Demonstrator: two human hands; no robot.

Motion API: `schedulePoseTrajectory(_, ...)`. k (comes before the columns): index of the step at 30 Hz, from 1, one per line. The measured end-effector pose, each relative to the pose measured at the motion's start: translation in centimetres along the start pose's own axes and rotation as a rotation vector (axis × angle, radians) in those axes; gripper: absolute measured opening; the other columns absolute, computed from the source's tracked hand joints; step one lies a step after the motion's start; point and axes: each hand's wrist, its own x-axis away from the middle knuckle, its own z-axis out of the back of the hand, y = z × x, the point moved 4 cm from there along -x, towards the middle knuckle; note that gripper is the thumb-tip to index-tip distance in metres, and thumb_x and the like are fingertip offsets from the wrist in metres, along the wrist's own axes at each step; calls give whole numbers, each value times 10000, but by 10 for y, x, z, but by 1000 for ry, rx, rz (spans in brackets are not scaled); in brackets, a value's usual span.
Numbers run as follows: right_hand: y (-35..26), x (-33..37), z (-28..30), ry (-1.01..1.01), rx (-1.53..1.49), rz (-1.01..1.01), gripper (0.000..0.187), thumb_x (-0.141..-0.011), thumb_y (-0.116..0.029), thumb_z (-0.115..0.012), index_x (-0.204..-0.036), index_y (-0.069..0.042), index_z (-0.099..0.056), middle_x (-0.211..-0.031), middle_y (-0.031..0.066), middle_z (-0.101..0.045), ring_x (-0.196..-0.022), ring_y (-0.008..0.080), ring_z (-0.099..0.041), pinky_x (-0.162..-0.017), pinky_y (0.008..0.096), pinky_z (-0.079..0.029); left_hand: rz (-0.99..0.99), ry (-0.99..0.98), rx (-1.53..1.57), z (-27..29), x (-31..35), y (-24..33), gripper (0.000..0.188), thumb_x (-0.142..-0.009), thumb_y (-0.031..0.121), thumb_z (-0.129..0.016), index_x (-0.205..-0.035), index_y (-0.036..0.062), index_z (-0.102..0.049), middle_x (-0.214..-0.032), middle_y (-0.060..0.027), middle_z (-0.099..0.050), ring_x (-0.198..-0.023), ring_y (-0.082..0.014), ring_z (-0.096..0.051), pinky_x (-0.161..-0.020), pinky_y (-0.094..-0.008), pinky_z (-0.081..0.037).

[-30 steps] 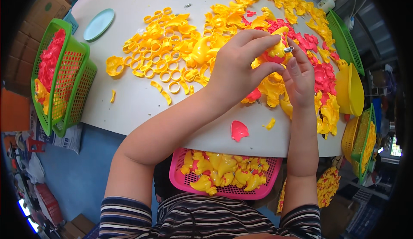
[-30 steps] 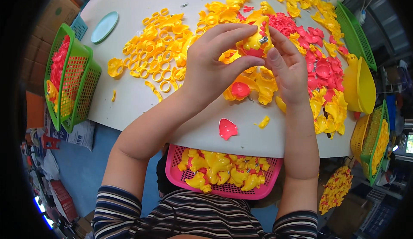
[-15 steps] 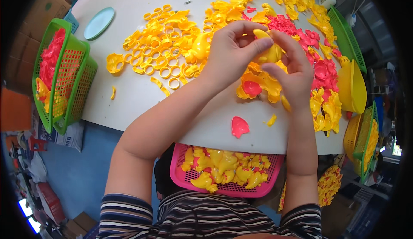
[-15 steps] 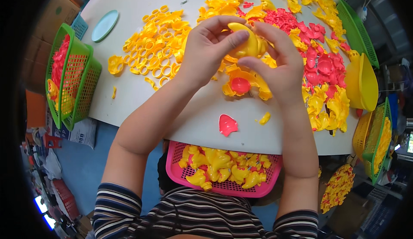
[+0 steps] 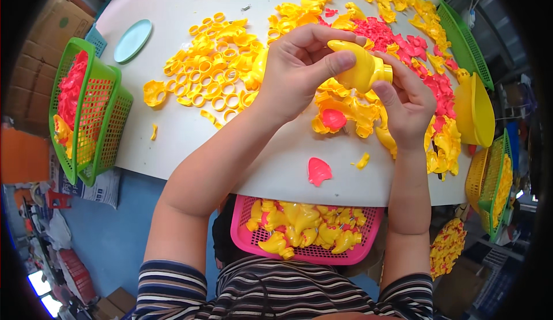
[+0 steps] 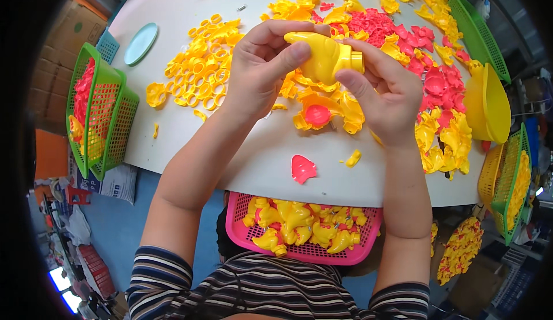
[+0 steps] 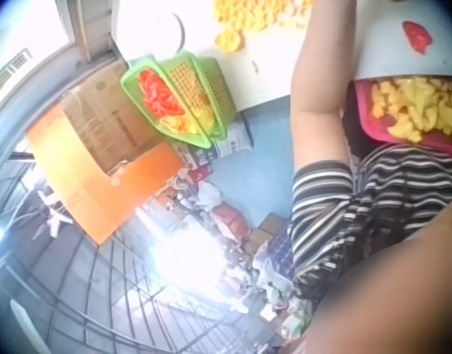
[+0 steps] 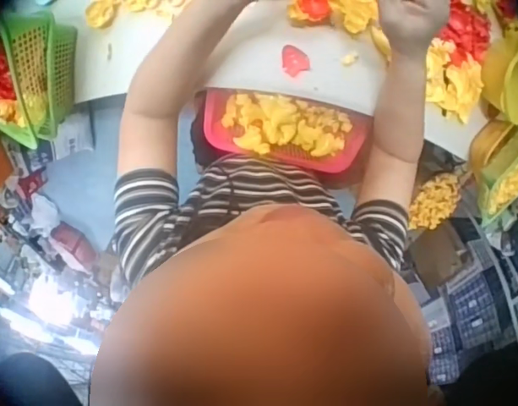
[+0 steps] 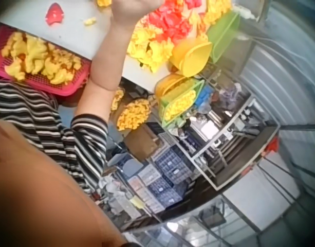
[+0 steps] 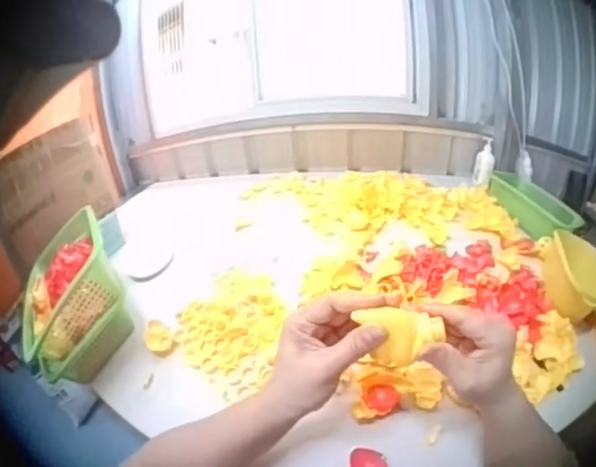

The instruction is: Assembling yellow rubber ducks from plastic components at a factory workbench.

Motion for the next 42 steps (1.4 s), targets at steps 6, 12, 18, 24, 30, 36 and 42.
schedulePoseTrajectory(6, 36, -8, 3, 129, -387, -724, 357, -891, -291, -563, -1051, 27, -588, -904, 124, -653, -754, 161, -661, -647, 226, -551, -140, 58, -513, 5, -4, 0, 457, -770, 156, -712, -1177, 43, -537, -1149, -106, -586, -1100, -202, -537, -929, -335, -442)
schedulePoseTrajectory(12, 41, -4, 2, 51, -393, -841, 425, -901, -378, -529, -1075, 8, -574, -893, 98, -649, -727, 151, -656, -609, 219, -546, -360, -171, -1019, 1, -2, 0, 577, -667, 166, -784, -1188, 83, -551, -1145, -100, -591, -1049, -208, -569, -900, -318, -451)
schedulePoseTrajectory(18, 14, -10, 0, 14, -239, -293, 380, -834, -136, -653, -1166, 5, -535, -1066, 87, -595, -956, 143, -592, -810, 256, -506, -215, 22, -742, 11, -4, -7, 441, -718, 184, -757, -1095, 24, -595, -971, -120, -649, -892, -195, -633, -792, -290, -499)
schedulePoseTrajectory(24, 22, -6, 5, 12, -205, -192, 414, -774, -43, -700, -1150, 19, -540, -1046, 101, -616, -943, 147, -607, -818, 258, -509, -201, -19, -674, 5, -2, -5, 415, -748, 195, -740, -1066, -26, -591, -956, -111, -656, -862, -162, -633, -785, -286, -504)
schedulePoseTrajectory(30, 48, -16, 24, 77, -161, -527, 363, -827, -118, -655, -1155, -5, -547, -995, 61, -620, -876, 119, -609, -747, 229, -511, 168, 62, -617, 44, -17, -14, 483, -776, 370, -706, -1037, -25, -611, -884, -103, -647, -757, -111, -608, -647, -227, -479)
schedulePoseTrajectory(36, 65, -9, 36, -62, 487, -370, 200, -822, -149, -647, -976, -21, -648, -906, 54, -655, -796, 120, -613, -666, 221, -485, 251, 192, -585, 54, -19, -16, 523, -774, 432, -690, -1024, -20, -608, -840, -69, -633, -756, -97, -577, -642, -222, -460)
schedulePoseTrajectory(42, 64, -8, 23, -162, 669, -250, 168, -804, -138, -654, -934, -32, -659, -901, 60, -649, -830, 145, -607, -662, 258, -482, 176, 271, -631, 61, -20, -6, 448, -788, 419, -680, -973, 14, -627, -782, -32, -607, -694, -72, -537, -624, -196, -440)
